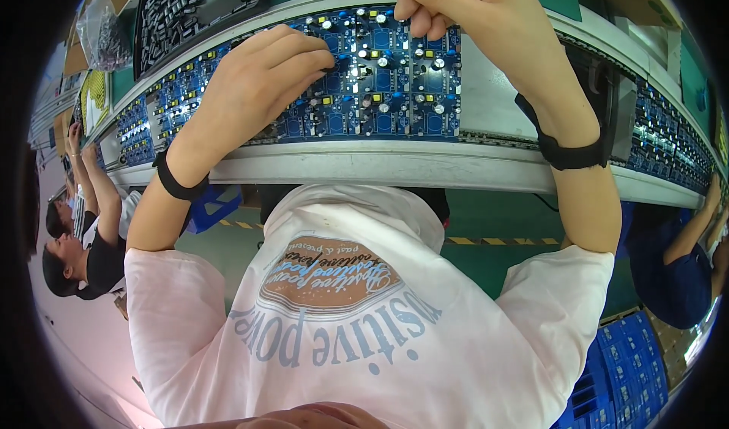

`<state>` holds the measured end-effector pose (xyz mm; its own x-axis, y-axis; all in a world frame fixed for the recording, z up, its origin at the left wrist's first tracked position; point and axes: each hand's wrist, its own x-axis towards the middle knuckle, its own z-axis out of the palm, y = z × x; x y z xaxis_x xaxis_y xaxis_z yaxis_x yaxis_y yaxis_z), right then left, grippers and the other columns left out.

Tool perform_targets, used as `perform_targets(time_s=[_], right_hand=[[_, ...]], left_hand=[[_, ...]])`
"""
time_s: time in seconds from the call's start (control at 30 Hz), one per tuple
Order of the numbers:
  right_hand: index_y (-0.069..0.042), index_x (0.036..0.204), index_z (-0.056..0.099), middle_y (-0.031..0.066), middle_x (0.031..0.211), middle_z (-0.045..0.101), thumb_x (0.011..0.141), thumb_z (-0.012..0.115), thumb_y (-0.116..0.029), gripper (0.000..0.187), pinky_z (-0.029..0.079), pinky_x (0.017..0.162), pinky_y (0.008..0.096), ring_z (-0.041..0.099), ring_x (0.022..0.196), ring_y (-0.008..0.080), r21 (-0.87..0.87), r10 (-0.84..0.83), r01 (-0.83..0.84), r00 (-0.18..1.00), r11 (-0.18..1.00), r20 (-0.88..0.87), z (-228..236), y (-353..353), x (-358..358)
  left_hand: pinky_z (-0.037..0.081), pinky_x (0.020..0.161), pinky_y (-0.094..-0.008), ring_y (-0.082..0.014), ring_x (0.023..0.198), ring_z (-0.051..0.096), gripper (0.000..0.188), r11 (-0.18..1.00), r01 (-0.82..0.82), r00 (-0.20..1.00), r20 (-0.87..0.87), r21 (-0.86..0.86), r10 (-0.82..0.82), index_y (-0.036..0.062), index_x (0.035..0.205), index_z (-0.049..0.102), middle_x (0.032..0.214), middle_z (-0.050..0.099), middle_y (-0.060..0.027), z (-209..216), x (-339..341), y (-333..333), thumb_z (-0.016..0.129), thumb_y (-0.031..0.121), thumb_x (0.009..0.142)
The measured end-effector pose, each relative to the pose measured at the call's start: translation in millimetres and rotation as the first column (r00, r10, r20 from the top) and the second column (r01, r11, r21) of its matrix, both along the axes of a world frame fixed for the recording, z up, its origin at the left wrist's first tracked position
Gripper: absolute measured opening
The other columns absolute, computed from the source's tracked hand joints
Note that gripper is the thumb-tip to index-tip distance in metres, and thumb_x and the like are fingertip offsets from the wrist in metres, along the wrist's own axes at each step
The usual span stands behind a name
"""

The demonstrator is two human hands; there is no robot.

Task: The person picks up capacitors from a tray and inserts them into circuit boards on a conveyor belt by hand, handling the components one at a time.

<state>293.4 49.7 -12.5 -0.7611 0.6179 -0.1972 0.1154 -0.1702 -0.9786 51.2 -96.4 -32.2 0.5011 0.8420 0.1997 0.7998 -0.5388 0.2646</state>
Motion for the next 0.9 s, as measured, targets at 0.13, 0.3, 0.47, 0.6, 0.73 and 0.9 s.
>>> perform_targets(time_s=[0.13,0.3,0.47,0.6,0.73,0.9], right_hand=[[0.001,0.112,0.065,0.0065,0.089,0.072,0.106,0.058,-0.012,0.016,0.055,0.067,0.0204,0.067,0.072,0.0091,-0.064,-0.007,0.008,1.000,0.998,0.028,-2,1,-1],[0.001,0.112,0.066,0.0070,0.090,0.072,0.106,0.057,-0.011,0.017,0.055,0.068,0.0208,0.068,0.074,0.0097,-0.119,-0.035,0.035,0.999,0.992,0.001,-6,2,-1],[0.003,0.114,0.066,0.0083,0.091,0.073,0.105,0.058,-0.009,0.017,0.057,0.069,0.0219,0.070,0.076,0.0110,-0.076,-0.020,0.019,1.000,0.997,-0.011,-4,1,0],[0.005,0.114,0.066,0.0100,0.092,0.074,0.104,0.059,-0.007,0.017,0.058,0.070,0.0226,0.072,0.078,0.0127,-0.040,-0.005,0.004,1.000,0.999,-0.021,-2,1,-1],[0.005,0.114,0.066,0.0107,0.092,0.074,0.104,0.059,-0.007,0.017,0.059,0.070,0.0221,0.072,0.077,0.0125,-0.007,0.009,-0.010,0.998,1.000,-0.058,-2,3,-1],[0.005,0.113,0.067,0.0101,0.090,0.074,0.104,0.060,-0.007,0.017,0.059,0.070,0.0217,0.071,0.076,0.0117,0.148,0.282,-0.298,0.480,0.943,-0.831,-64,25,-20]], left_hand=[[0.054,0.091,-0.0347,-0.0240,0.106,0.064,0.029,0.999,0.049,0.998,-0.028,0.007,-0.049,0.0052,0.112,0.068,0.110,0.067,-0.0050,-2,-3,4,0.064,0.010,0.084],[0.053,0.093,-0.0340,-0.0233,0.106,0.064,0.028,0.998,0.070,0.995,-0.070,0.001,-0.069,0.0061,0.112,0.068,0.109,0.067,-0.0047,-2,-3,6,0.064,0.010,0.085],[0.053,0.092,-0.0351,-0.0237,0.105,0.064,0.026,0.999,0.030,0.999,-0.043,-0.013,-0.031,0.0069,0.112,0.069,0.108,0.068,-0.0038,-3,-2,7,0.065,0.012,0.087],[0.054,0.091,-0.0363,-0.0239,0.105,0.065,0.026,0.998,0.041,0.999,-0.028,-0.040,-0.042,0.0078,0.113,0.069,0.110,0.069,-0.0035,-3,-5,8,0.064,0.014,0.088],[0.054,0.090,-0.0360,-0.0236,0.106,0.065,0.027,1.000,0.024,0.997,-0.070,-0.010,-0.024,0.0085,0.114,0.069,0.111,0.069,-0.0031,-3,-2,8,0.063,0.013,0.088],[0.055,0.091,-0.0358,-0.0246,0.106,0.066,0.033,0.999,0.042,0.991,-0.123,-0.006,-0.043,0.0089,0.118,0.068,0.115,0.069,-0.0044,0,2,7,0.063,0.011,0.086]])
